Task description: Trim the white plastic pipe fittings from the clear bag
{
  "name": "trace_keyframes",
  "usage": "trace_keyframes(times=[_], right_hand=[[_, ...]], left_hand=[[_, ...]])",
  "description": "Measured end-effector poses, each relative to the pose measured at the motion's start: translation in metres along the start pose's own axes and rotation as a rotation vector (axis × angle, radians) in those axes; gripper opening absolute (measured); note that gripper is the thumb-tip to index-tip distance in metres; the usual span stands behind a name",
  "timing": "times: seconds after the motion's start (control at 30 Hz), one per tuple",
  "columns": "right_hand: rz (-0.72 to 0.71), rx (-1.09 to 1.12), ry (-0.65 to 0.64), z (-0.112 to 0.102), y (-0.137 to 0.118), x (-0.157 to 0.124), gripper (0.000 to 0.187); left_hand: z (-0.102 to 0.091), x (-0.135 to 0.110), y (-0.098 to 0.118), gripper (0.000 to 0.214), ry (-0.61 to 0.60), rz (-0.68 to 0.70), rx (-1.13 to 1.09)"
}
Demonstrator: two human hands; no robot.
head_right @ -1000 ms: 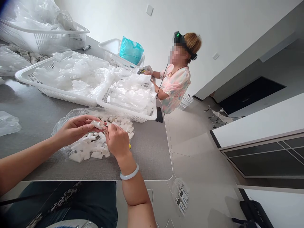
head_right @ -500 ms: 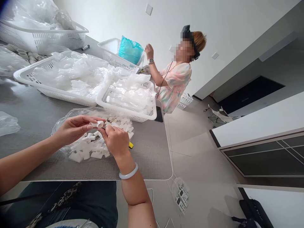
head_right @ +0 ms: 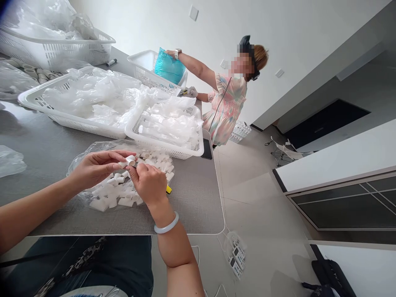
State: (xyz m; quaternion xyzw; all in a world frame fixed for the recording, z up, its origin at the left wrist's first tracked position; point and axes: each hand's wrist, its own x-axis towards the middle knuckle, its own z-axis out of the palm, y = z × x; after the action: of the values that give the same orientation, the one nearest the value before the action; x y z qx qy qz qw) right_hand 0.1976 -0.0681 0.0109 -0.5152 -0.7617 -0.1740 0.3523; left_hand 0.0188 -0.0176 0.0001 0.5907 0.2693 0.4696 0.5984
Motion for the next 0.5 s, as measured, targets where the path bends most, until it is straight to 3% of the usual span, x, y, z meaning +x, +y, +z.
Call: trace_keyframes(times=[0.1,0.23,0.33,0.5], right_hand=[[-0.012,0.010,0.014,0.0004,-0.0008,-0.0001,0.061],[-0.023,0.018,0.060,0.0007,-0.0024,0.0008,0.060],[-0.007,0.026,0.047,0.0007,-0.0020,0.0007,0.060],[0.004,0.014,-0.036,0.0020,0.0007,-0.0017,0.061]], left_hand=[[0.0005,0.0008,0.0018,0.012,0.023,-0.038,-0.045],[0.0034,0.0025,0.0065,0.034,-0.003,-0.140,-0.102],[0.0038,0.0030,0.0071,0.033,-0.035,-0.198,-0.130],[0.0004,0.0020,-0.0003,0.034,-0.014,-0.153,-0.096]])
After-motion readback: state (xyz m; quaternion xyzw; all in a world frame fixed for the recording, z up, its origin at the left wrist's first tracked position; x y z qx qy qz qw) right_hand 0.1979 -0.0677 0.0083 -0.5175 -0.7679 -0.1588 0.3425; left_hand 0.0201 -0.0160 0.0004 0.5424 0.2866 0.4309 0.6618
